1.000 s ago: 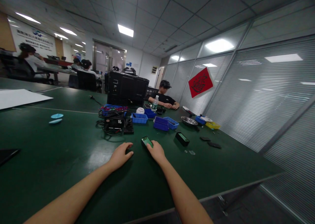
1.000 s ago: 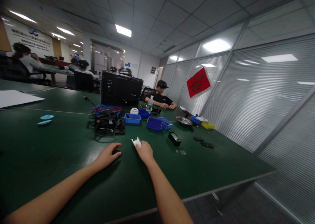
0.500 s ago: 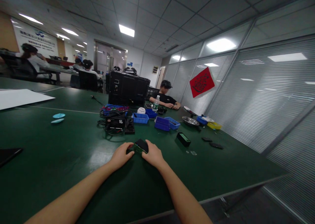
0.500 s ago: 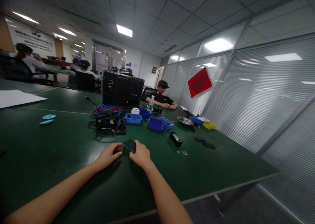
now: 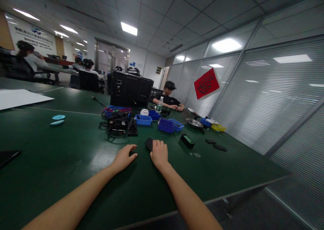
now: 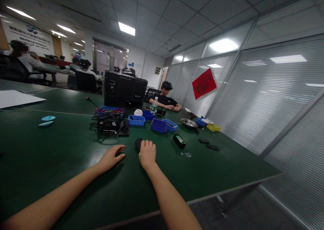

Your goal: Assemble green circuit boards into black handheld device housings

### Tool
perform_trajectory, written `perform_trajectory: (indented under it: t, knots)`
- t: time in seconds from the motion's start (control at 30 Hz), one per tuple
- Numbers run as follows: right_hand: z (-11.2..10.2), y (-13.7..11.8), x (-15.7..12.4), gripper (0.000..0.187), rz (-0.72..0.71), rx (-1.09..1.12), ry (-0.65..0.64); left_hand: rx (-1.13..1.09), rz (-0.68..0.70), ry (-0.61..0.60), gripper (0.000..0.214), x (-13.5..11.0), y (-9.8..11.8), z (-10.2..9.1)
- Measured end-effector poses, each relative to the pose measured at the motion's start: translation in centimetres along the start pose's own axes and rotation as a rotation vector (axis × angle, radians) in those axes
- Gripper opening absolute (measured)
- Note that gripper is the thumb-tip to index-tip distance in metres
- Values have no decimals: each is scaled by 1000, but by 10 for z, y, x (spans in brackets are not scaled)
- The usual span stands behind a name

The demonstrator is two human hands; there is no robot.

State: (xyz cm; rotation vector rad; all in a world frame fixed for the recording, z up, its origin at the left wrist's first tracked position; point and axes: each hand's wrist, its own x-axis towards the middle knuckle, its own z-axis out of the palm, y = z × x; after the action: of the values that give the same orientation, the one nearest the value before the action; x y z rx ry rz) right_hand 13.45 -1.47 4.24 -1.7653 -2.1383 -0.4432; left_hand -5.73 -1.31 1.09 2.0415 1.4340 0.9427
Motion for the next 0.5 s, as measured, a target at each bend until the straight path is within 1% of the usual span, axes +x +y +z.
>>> perform_trajectory:
  t: [0.1,0.27,0.3,0.37,0.43,0.5]
  knots:
    - [-2,-12,-5,31,-80,-28,11,5,20,16,40,0,-1,1]
    - [-6,-21,-9,36,-141,71,39,6,21,18,40,2,-5,3]
    - [-6,-20,-9,35,-128,108,58,1,20,19,40,2,-5,4]
    - [-4,-14,-6,32,-55,201,109,-14,18,20,40,2,-6,3]
    - [1,-4,-2,30,62,322,151,-34,11,18,40,2,-4,2]
    - [8,8,4,32,185,462,139,-49,-1,16,41,1,-1,0]
